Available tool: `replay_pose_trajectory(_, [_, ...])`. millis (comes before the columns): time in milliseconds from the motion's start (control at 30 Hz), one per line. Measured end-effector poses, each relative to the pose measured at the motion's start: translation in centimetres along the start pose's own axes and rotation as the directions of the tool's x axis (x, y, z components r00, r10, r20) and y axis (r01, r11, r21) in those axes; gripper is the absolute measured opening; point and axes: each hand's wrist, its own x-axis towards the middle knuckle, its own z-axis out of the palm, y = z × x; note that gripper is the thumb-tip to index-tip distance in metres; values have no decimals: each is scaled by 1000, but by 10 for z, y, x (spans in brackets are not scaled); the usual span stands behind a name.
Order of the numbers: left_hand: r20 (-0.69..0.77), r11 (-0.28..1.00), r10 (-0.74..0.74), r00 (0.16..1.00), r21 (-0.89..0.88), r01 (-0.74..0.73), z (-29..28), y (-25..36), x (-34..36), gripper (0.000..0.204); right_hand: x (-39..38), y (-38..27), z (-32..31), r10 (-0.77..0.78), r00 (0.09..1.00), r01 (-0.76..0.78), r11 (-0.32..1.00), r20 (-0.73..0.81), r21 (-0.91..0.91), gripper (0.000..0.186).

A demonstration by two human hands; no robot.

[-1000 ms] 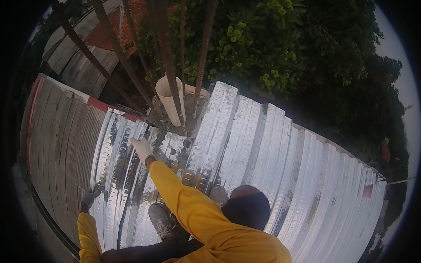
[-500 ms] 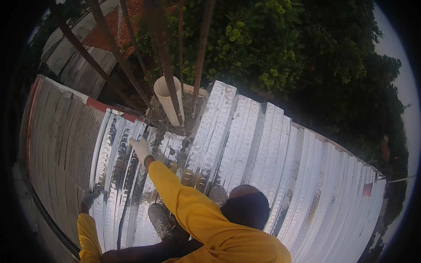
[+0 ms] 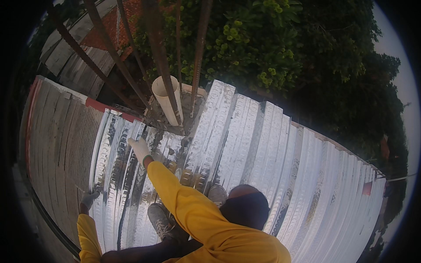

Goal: The person positions and secures corrugated metal roof panels on a sloped roof. They align the panels, hold them in place, and use a long metal rod to assist with placement while another worker is visible nearby.

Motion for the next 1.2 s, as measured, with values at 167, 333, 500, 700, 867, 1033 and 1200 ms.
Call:
replay_pose_trajectory(167, [17, 1000, 3, 1000, 0, -3, 6, 6, 1, 12, 5, 4, -5, -20, 1000, 20, 1000, -1, 0, 101])
replay_pose_trajectory(333, [7, 1000, 0, 1000, 12, 0, 5, 4, 2, 11, 6, 5, -1, -11, 999, 11, 1000, -46, -14, 103])
replay_pose_trajectory(500, [12, 1000, 7, 1000, -9, -7, 5, 0, 4, 11, 4, 4, -2, -9, 999, 8, 1000, -35, -20, 107])
replay_pose_trajectory(700, [-12, 1000, -4, 1000, 15, 4, 1, 1, 0, 14, 5, 4, -1, 3, 1000, -3, 999, -5, -33, 107])
replay_pose_trajectory(867, [-20, 998, -10, 1000, 62, 11, 12, 14, 0, 17, 12, 10, -5, -1, 998, -1, 1000, -64, -31, 105])
replay_pose_trajectory(1033, [-6, 1000, -7, 1000, 24, 7, 4, 3, -1, 15, 11, 11, -1, 10, 1000, -11, 999, -25, -39, 104])
replay_pose_trajectory(1200, [13, 1000, -9, 1000, 29, 9, 4, 5, 5, 11, 19, 18, -2, -16, 997, 13, 999, -71, -40, 103])
